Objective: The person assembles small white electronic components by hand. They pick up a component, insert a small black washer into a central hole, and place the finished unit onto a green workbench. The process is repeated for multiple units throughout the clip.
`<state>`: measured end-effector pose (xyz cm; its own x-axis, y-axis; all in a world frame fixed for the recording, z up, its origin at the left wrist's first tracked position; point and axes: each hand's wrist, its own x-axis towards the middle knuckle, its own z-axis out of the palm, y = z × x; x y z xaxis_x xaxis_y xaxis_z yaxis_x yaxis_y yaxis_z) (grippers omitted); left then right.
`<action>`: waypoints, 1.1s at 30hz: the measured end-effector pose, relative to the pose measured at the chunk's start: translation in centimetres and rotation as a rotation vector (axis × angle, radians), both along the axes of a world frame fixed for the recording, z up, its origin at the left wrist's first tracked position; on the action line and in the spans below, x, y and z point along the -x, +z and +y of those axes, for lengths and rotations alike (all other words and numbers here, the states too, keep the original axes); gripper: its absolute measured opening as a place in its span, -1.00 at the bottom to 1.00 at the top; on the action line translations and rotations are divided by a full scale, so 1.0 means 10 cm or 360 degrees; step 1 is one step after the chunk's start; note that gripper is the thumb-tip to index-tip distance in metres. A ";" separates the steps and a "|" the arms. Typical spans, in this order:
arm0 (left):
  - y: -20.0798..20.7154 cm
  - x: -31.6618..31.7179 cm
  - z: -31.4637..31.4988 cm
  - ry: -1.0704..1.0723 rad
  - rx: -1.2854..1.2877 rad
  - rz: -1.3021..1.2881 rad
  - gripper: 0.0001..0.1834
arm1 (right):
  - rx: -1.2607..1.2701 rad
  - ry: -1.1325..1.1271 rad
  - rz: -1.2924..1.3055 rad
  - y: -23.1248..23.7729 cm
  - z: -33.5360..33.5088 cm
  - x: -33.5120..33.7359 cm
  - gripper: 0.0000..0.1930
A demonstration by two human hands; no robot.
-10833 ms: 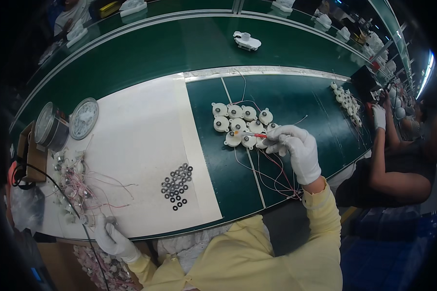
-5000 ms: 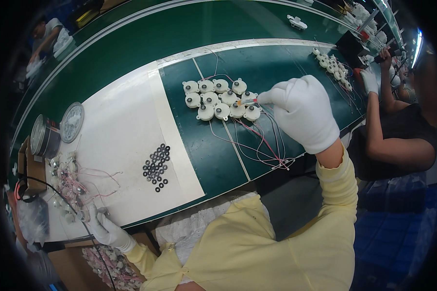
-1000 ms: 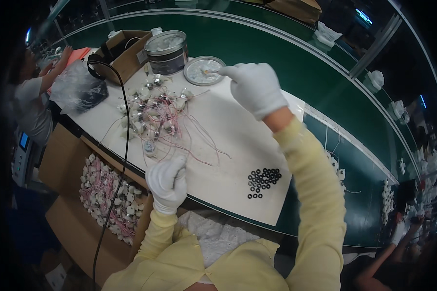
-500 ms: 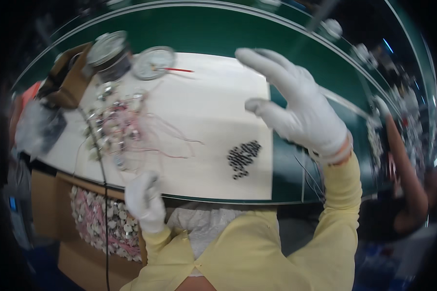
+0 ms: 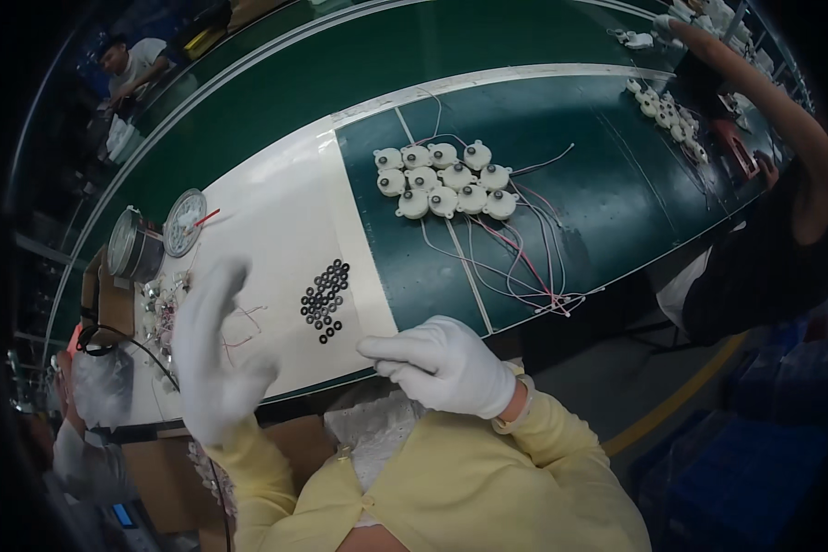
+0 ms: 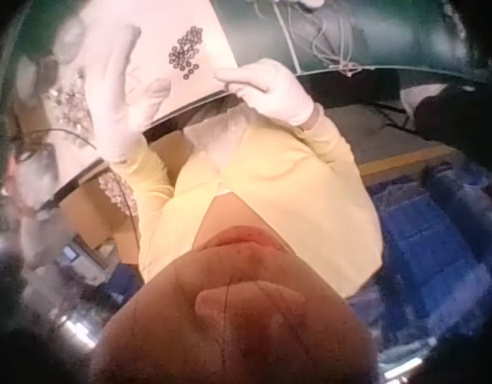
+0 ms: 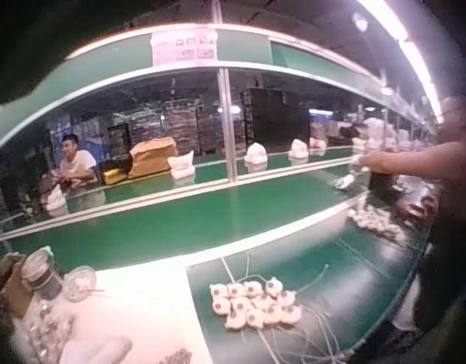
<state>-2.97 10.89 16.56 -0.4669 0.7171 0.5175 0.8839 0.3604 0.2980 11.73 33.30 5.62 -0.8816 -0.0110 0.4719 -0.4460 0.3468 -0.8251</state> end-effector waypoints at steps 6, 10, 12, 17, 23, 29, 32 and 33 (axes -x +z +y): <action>-0.25 0.95 0.95 -0.0116 0.1101 -0.0170 0.17 | 0.0146 0.0110 -0.0121 0.08 0.02 0.06 -0.59; -0.52 1.20 1.18 -0.0157 0.1276 -0.0069 0.26 | -0.0240 -0.0034 -0.0030 0.21 -0.01 0.24 -0.50; -0.58 1.26 1.42 -0.0202 0.1282 -0.0023 0.32 | -0.0253 -0.0177 0.0002 0.10 0.05 0.41 -0.44; -0.74 1.33 1.81 -0.0343 0.1199 0.0168 0.29 | -0.0613 -0.0539 -0.0029 0.06 0.24 0.64 -0.49; -0.91 1.40 2.35 -0.0524 0.1154 0.0276 0.30 | -0.0940 -0.0716 -0.0077 -0.03 0.66 0.50 -0.54; -0.92 1.04 3.85 -0.0557 0.1009 0.0207 0.19 | -0.1041 -0.0789 -0.0111 0.09 2.03 0.11 -0.64; -0.66 0.59 4.64 -0.0463 0.1077 0.0122 0.03 | -0.1318 -0.1161 0.0047 0.07 2.78 -0.09 -0.75; -0.61 0.50 4.75 -0.0374 0.1122 0.0123 0.00 | -0.1334 -0.1225 -0.0005 0.10 2.83 -0.14 -0.76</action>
<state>-8.02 58.43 10.45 -0.2411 0.9675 -0.0769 0.9703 0.2418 -0.0003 13.18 61.61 6.64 -0.7919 0.2227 0.5685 0.1255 0.9706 -0.2053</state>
